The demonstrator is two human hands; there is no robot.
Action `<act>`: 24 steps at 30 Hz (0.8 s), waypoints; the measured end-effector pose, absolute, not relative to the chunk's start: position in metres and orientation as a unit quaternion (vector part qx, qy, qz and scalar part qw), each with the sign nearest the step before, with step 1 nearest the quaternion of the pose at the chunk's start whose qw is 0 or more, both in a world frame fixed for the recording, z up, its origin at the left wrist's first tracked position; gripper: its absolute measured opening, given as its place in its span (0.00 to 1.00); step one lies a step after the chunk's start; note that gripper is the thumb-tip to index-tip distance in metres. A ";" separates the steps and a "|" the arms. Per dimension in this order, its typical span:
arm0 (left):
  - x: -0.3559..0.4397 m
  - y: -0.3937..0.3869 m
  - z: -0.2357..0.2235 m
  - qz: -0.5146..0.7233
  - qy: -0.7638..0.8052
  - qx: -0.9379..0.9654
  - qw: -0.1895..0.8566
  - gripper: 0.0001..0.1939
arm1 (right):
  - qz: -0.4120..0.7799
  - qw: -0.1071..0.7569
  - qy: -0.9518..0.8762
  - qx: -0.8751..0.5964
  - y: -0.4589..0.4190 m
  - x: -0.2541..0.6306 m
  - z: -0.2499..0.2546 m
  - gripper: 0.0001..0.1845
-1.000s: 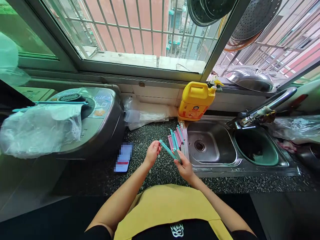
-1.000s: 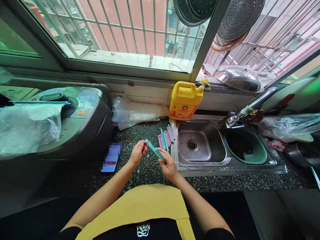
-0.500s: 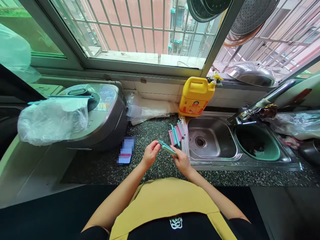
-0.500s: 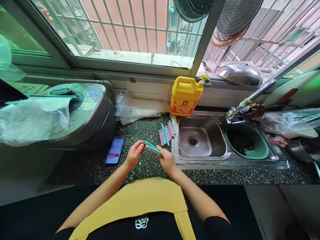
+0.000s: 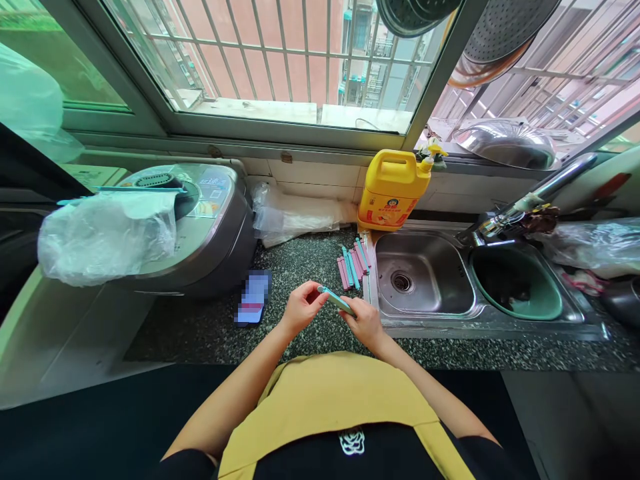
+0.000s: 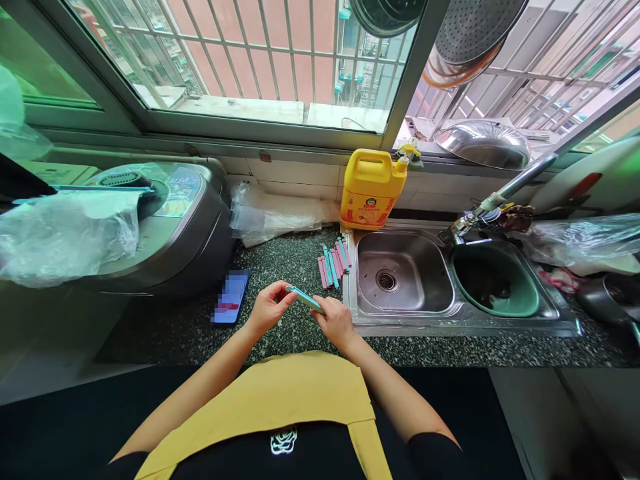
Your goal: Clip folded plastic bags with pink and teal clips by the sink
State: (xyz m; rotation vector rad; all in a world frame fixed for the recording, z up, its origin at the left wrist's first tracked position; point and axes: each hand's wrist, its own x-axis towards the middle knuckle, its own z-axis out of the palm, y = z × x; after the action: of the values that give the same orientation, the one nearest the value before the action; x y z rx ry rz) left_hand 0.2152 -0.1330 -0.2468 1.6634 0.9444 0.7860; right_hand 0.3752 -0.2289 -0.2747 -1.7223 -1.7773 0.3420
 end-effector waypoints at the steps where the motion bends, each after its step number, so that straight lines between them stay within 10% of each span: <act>1: 0.215 -0.133 -0.247 0.327 0.392 0.695 0.506 0.12 | 0.137 0.329 -0.675 -0.646 -0.229 0.375 -0.274 0.16; 16: 0.216 -0.123 -0.256 0.322 0.382 0.717 0.486 0.10 | 0.149 0.333 -0.657 -0.660 -0.229 0.369 -0.279 0.11; 24: 0.252 -0.093 -0.299 0.200 0.489 0.707 0.470 0.09 | 0.153 0.055 -0.624 -0.764 -0.184 0.364 -0.279 0.12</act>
State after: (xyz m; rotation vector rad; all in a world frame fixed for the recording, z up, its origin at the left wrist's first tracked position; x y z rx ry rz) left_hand 0.2516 -0.0928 -0.2993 1.7326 1.1991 0.4899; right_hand 0.3636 -0.1844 -0.2795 -2.3204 -1.8955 0.4647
